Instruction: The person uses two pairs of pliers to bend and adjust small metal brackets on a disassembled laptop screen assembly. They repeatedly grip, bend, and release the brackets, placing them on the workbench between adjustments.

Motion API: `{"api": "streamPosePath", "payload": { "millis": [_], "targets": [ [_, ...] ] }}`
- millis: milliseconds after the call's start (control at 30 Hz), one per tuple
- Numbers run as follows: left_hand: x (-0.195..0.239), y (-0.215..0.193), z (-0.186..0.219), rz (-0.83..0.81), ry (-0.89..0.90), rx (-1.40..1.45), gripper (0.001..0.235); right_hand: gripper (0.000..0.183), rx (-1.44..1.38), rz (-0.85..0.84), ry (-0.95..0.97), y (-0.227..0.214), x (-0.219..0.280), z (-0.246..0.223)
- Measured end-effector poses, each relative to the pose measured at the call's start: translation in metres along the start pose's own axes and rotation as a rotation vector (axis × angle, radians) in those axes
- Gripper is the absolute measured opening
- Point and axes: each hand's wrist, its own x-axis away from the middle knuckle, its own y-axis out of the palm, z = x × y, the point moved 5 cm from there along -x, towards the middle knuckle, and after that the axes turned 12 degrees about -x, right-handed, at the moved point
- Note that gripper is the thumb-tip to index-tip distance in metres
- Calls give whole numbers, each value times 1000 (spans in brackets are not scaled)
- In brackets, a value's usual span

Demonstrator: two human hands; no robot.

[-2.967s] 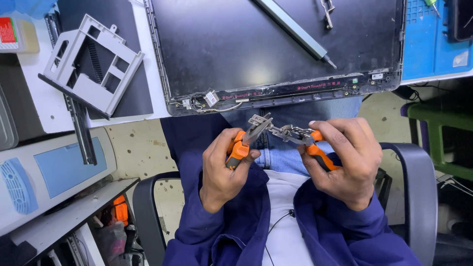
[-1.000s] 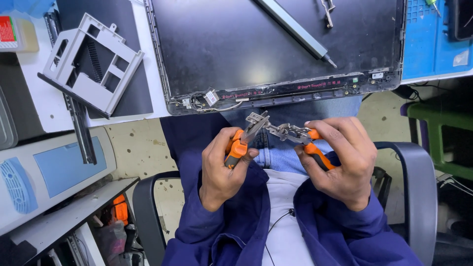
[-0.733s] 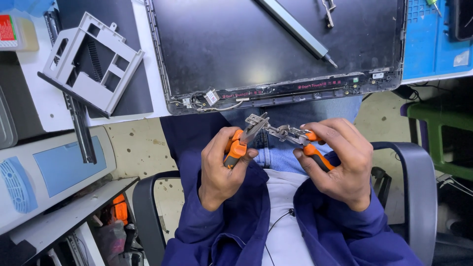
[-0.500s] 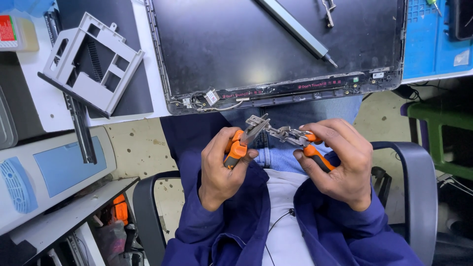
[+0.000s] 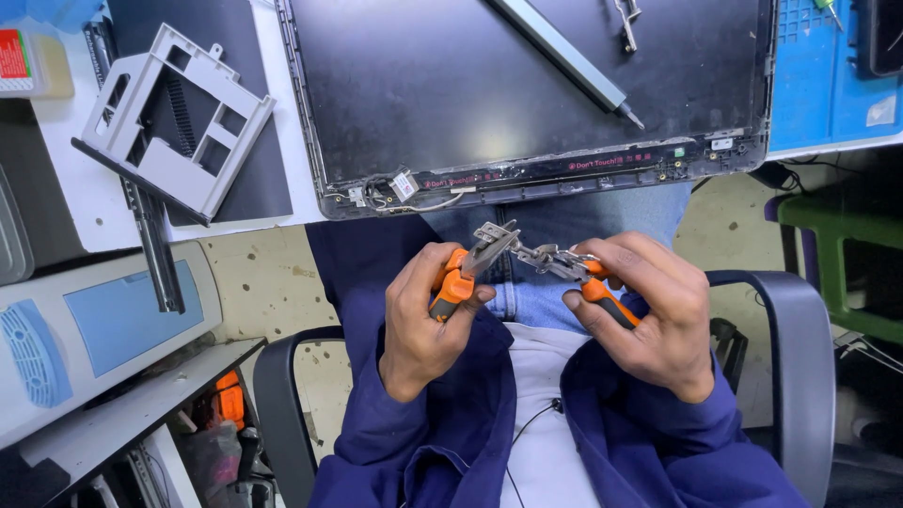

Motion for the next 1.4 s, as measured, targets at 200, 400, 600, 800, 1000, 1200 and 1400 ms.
{"api": "streamPosePath", "payload": {
  "millis": [200,400,600,800,1000,1200,1400],
  "targets": [
    [0,0,1,-3,4,-13,37,24,-183,-58,113,-1,4,8],
    [3,-2,-4,-3,-43,42,39,27,-47,-32,96,-8,-2,-2],
    [8,-12,-5,-20,-70,105,36,41,253,235,61,-39,-10,-11],
    [17,-17,-3,-61,-68,162,26,29,599,341,-88,-48,-50,-5],
    [19,-18,-8,-71,-134,242,19,33,763,333,-93,-52,-93,41],
    [19,-20,-8,-105,-141,246,22,34,819,290,-223,-49,-101,48],
    [13,-16,-3,-150,-117,191,24,44,225,196,-106,-12,-52,-37]
  ]
}}
